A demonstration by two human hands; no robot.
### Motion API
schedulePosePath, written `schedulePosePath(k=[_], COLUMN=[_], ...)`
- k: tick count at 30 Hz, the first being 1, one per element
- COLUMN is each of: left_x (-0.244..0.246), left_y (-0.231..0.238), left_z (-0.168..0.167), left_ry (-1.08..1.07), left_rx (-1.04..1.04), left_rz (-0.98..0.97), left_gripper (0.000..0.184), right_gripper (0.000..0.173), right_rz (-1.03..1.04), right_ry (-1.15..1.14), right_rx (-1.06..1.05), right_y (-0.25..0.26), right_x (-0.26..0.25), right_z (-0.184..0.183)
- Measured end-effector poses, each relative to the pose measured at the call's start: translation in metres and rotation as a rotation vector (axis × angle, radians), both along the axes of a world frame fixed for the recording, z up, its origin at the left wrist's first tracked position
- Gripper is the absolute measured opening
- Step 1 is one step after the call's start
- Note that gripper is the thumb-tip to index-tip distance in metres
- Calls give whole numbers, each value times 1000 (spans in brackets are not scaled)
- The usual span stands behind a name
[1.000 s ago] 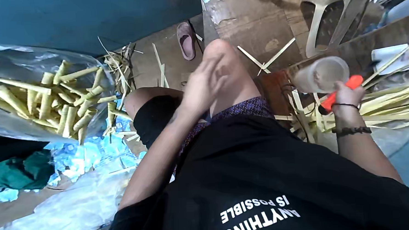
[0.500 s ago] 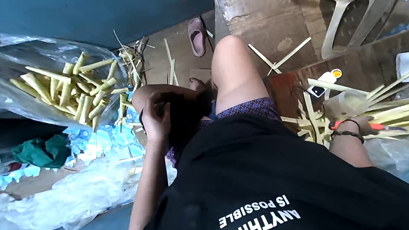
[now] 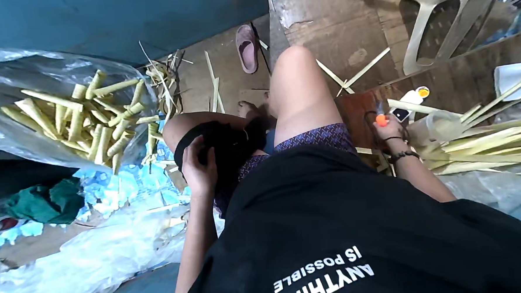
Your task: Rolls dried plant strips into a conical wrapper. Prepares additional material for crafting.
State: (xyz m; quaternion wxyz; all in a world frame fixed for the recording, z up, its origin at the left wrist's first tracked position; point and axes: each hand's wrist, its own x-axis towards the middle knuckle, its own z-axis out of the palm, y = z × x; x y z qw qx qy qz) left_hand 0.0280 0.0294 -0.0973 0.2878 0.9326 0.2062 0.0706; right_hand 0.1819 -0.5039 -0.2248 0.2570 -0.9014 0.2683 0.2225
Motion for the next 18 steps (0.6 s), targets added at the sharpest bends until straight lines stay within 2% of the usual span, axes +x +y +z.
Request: schedulePosePath(k=[3, 7, 10, 12, 14, 16, 17, 18], left_x=[-3, -9, -18, -28, -38, -44, -46, -49], left_y=[1, 0, -1, 1, 2, 1, 0, -1], left_z=[-2, 1, 4, 3, 1, 0, 0, 0], left_ry=[6, -14, -21, -47, -76, -81, -78, -79], left_rx=[30, 41, 58, 70, 87, 93, 95, 105], left_rz=[-15, -5, 50, 85, 112, 135, 145, 152], left_gripper=[40, 38, 37, 36, 35, 34, 34, 34], right_gripper=[59, 48, 39, 49, 76, 100, 93, 75], right_rz=[41, 84, 132, 66, -130, -227, -206, -147], right_ry=[121, 248, 1, -215, -299, -86, 68, 177], right_rx=[8, -59, -208, -327, -458, -505, -487, -469], right_y=[-15, -6, -15, -33, -62, -85, -91, -94], right_x=[-2, -2, 2, 8, 15, 18, 17, 17], right_z=[-41, -17, 7, 23, 22, 15, 15, 16])
